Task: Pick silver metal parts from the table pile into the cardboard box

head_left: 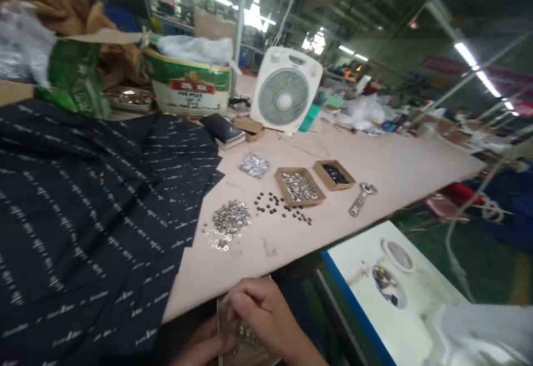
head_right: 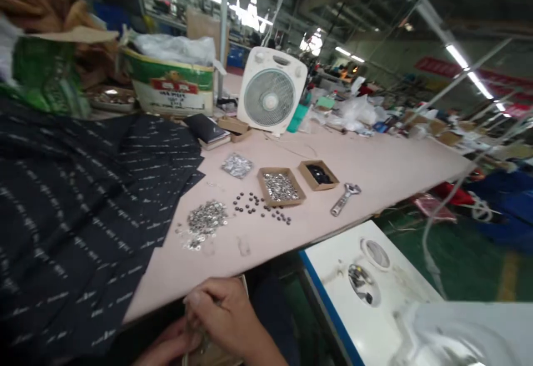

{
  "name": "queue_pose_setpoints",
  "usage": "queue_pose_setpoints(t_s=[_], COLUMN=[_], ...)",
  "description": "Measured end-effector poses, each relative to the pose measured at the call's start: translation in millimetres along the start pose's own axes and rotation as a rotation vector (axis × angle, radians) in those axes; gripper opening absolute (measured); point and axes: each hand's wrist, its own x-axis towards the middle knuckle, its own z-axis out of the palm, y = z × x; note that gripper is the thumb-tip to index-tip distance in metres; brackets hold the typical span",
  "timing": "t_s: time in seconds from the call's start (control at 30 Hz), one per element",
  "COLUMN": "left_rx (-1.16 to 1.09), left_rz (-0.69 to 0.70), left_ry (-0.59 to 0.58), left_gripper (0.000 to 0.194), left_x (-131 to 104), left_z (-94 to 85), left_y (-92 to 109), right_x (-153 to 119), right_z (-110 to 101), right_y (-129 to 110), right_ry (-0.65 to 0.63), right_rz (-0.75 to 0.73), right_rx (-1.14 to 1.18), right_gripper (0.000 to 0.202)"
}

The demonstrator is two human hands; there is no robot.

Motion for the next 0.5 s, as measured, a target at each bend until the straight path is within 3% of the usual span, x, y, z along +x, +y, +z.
queue_pose_setpoints(t_s=[0.1, 0.17, 0.33, 0.5], left_rx=[-0.020, 0.001, 0.003, -0.022], left_rz=[-0.007, -0.002, 0.023, 0.063], left_ry=[-0.105, -0.112, -0.083, -0.114], left_gripper=[0.068, 0.066, 0.057, 0.060], left_x=[2, 3, 4, 5], left_z=[-3.7, -4.2, -9.1, -16.5], left_y=[0, 0, -5, -10], right_x=[9, 26, 85, 107], right_z=[-7, -8, 6, 6], right_y=[-12, -16, -10, -1], right_ry=[0.110, 0.151, 0.017, -0.038], right_rz=[-0.157, -0.306, -0.603, -0.674], right_rx=[-0.222, -0.356, -0.663, -1.054], right_gripper=[0.028, 0.015, 0.016, 0.015])
